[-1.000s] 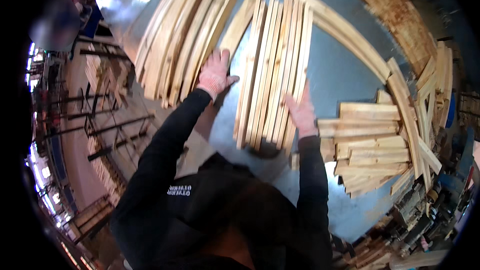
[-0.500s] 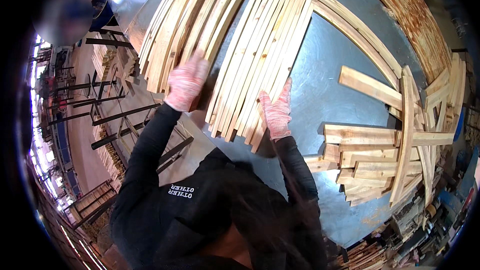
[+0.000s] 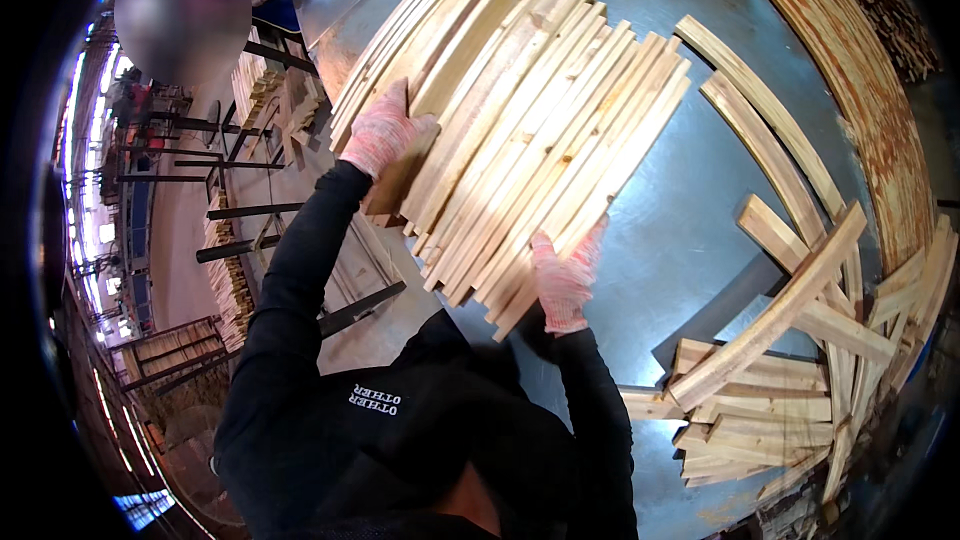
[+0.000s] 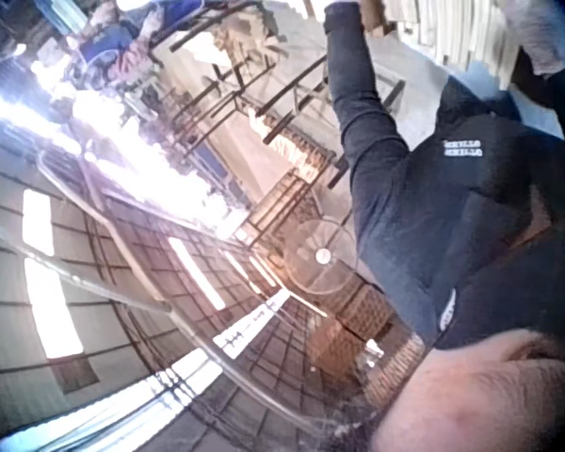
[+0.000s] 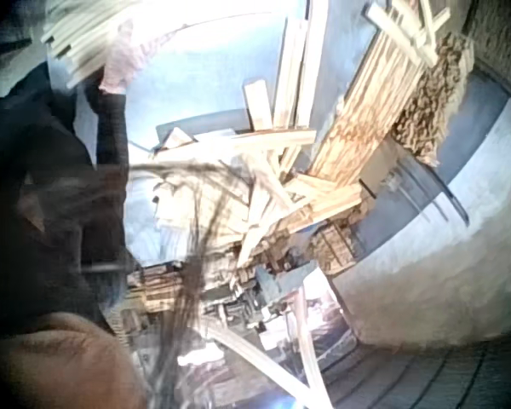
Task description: The person repeatedly picks up wooden planks from a pile on a metal table and stacks them into a neat pile. The person wears pink gloves and handles the planks one by one or in small groups, aligning them as they stack.
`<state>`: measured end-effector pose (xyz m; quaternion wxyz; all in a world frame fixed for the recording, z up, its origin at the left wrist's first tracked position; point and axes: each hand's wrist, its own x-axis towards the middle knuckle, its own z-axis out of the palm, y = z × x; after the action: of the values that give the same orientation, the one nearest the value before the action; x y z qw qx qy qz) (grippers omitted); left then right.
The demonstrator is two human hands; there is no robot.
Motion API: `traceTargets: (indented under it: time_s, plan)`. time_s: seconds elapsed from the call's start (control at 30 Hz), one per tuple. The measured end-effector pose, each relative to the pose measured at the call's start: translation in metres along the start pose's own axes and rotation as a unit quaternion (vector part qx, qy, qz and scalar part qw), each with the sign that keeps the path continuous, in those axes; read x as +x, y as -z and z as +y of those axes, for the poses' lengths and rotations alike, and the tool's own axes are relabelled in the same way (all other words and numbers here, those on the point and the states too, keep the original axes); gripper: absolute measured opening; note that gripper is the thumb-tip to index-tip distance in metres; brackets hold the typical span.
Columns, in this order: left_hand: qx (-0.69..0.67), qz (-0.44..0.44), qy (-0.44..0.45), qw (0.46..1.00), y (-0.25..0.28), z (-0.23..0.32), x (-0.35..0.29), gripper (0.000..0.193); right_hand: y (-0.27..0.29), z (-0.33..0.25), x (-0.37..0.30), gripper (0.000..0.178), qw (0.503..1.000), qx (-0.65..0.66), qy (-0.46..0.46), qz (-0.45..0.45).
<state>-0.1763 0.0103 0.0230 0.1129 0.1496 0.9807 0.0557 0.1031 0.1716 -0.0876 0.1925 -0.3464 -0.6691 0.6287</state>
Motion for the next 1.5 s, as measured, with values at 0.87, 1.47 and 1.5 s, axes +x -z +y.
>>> traceTargets:
  time_s: [0.87,1.47,1.5]
  plan:
    - [0.021,0.106,-0.195,0.975,0.044,-0.146,0.201,0.096,-0.187,-0.047,0.035,0.111,0.993,-0.11,0.023,-0.03]
    - [0.067,0.044,-0.302,0.95,0.057,-0.105,0.152,0.104,-0.122,-0.045,0.059,0.084,0.98,-0.174,0.035,-0.09]
    - [0.021,0.02,-0.318,0.948,0.066,-0.11,0.157,0.103,-0.106,-0.043,0.074,0.079,0.987,-0.143,0.005,-0.07]
